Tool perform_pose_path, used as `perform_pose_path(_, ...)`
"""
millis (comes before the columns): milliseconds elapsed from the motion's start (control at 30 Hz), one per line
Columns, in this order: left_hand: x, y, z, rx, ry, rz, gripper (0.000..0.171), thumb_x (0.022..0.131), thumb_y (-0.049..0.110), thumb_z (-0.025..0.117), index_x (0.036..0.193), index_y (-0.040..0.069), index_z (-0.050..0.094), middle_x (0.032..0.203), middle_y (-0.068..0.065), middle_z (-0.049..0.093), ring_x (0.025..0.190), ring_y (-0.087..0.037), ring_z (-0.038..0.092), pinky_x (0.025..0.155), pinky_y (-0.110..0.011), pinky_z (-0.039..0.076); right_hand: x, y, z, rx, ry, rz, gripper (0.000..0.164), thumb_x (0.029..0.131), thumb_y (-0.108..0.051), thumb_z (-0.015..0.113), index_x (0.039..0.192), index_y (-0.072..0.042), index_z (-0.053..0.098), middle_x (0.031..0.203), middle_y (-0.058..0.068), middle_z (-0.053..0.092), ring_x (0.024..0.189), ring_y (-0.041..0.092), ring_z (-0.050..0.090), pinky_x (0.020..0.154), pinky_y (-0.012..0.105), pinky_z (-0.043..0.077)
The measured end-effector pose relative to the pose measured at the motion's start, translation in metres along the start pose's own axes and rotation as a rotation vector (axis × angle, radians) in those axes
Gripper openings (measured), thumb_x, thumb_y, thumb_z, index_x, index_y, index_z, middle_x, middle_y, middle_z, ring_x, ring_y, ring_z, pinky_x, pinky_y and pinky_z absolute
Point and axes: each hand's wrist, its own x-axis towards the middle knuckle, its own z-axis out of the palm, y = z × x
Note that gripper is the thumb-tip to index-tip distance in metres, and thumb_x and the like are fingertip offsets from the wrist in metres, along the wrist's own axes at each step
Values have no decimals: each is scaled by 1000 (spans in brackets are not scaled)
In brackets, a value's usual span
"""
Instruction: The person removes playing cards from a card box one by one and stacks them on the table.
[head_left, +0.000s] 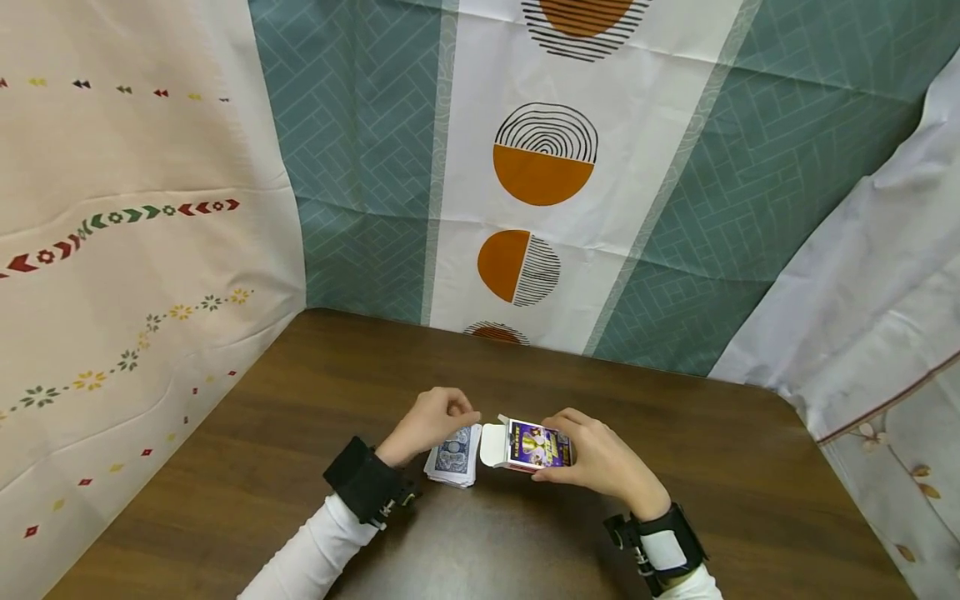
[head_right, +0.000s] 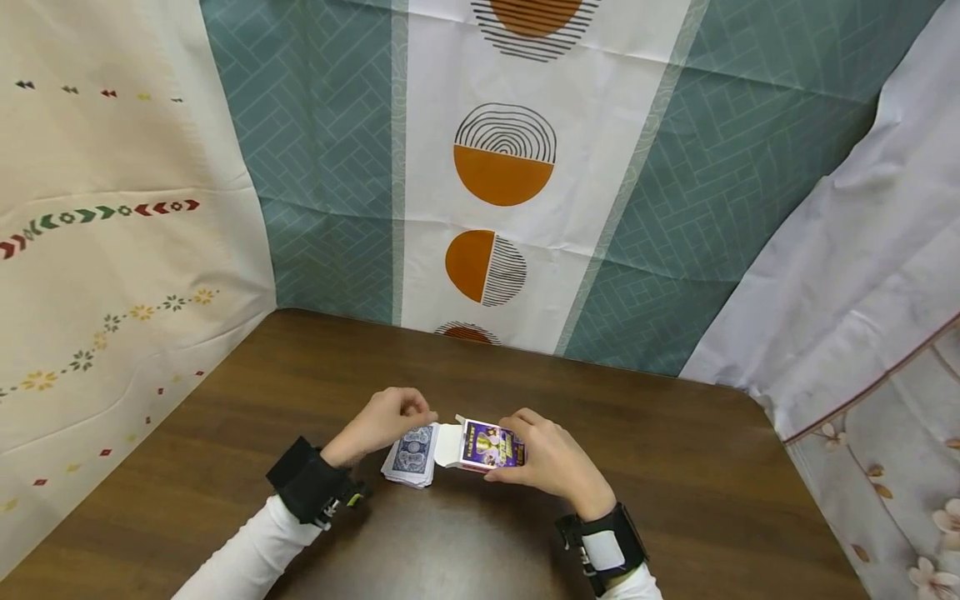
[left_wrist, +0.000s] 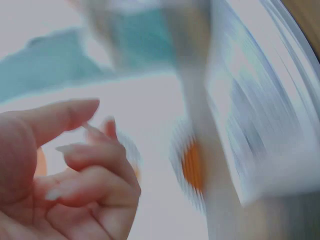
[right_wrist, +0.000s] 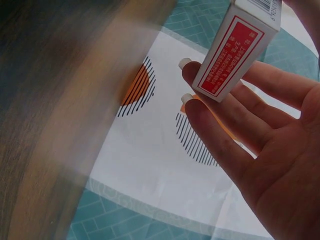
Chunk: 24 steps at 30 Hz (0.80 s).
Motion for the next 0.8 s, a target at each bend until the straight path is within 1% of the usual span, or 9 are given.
perform_pose_path(67, -4, 15, 3, -75, -88, 29, 13, 86, 17, 71, 81, 4, 70, 62, 2, 49, 57, -11, 43, 52, -24, 33, 0, 0, 0, 1, 7, -10, 66, 69, -56, 80, 114, -11, 65, 106, -2, 63, 81, 5, 55, 68, 20, 48)
perform_pose_path(100, -5, 20, 5, -93, -123, 31, 13, 85, 17, 72, 80, 5, 71, 61, 3, 48, 56, -10, 41, 52, -23, 31, 0, 0, -1, 4, 12, -18, 65, 70, -56, 80, 114, -11, 65, 106, -2, 63, 81, 4, 55, 68, 20, 48)
perform_pose_path(167, -8, 26, 10, -91, -148, 21, 14, 83, 17, 74, 78, 4, 71, 60, 4, 48, 56, -10, 41, 50, -23, 29, 0, -1, -1, 11, 20, -30, 64, 70, -55, 80, 114, -11, 65, 106, -2, 63, 80, 4, 55, 67, 19, 48)
perform_pose_path(267, -10, 28, 16, -90, -156, 6, 19, 83, 20, 75, 73, 4, 70, 57, 5, 46, 52, -9, 38, 48, -23, 27, -1, -4, -1, 23, 25, -44, 63, 71, -54, 80, 113, -10, 65, 106, -2, 63, 79, 4, 55, 66, 19, 47)
perform_pose_path(367, -11, 30, 20, -80, -143, 1, 23, 83, 21, 75, 70, 4, 68, 56, 6, 45, 50, -9, 37, 47, -23, 25, -1, -5, -2, 27, 23, -47, 63, 71, -55, 79, 114, -10, 65, 106, -2, 62, 79, 3, 55, 66, 18, 47)
perform_pose_path(533, -11, 34, 22, -41, -101, 30, 25, 82, 18, 76, 65, 3, 65, 56, 6, 48, 50, -8, 39, 47, -20, 26, -1, -6, -2, 14, 42, -63, 63, 71, -54, 80, 113, -10, 65, 105, -2, 63, 78, 3, 55, 65, 18, 47)
perform_pose_path(633, -11, 35, 22, -26, -89, 32, 25, 81, 16, 76, 63, 3, 65, 56, 6, 50, 50, -7, 40, 46, -19, 26, -1, -7, -3, 5, 49, -71, 63, 71, -55, 80, 114, -10, 65, 105, -2, 63, 78, 3, 55, 65, 18, 47)
perform_pose_path(700, -10, 35, 23, -31, -90, 30, 25, 81, 15, 77, 63, 3, 65, 57, 5, 53, 50, -7, 41, 46, -19, 28, -1, -8, -4, 0, 49, -73, 63, 71, -55, 79, 114, -11, 65, 105, -2, 63, 77, 3, 55, 65, 18, 47)
perform_pose_path(800, -9, 32, 23, -78, -114, 9, 22, 81, 14, 77, 65, 2, 67, 61, 2, 57, 52, -8, 44, 46, -20, 31, -1, -9, -5, -6, 47, -73, 63, 72, -56, 78, 115, -11, 65, 106, -2, 63, 75, 2, 55, 64, 17, 46)
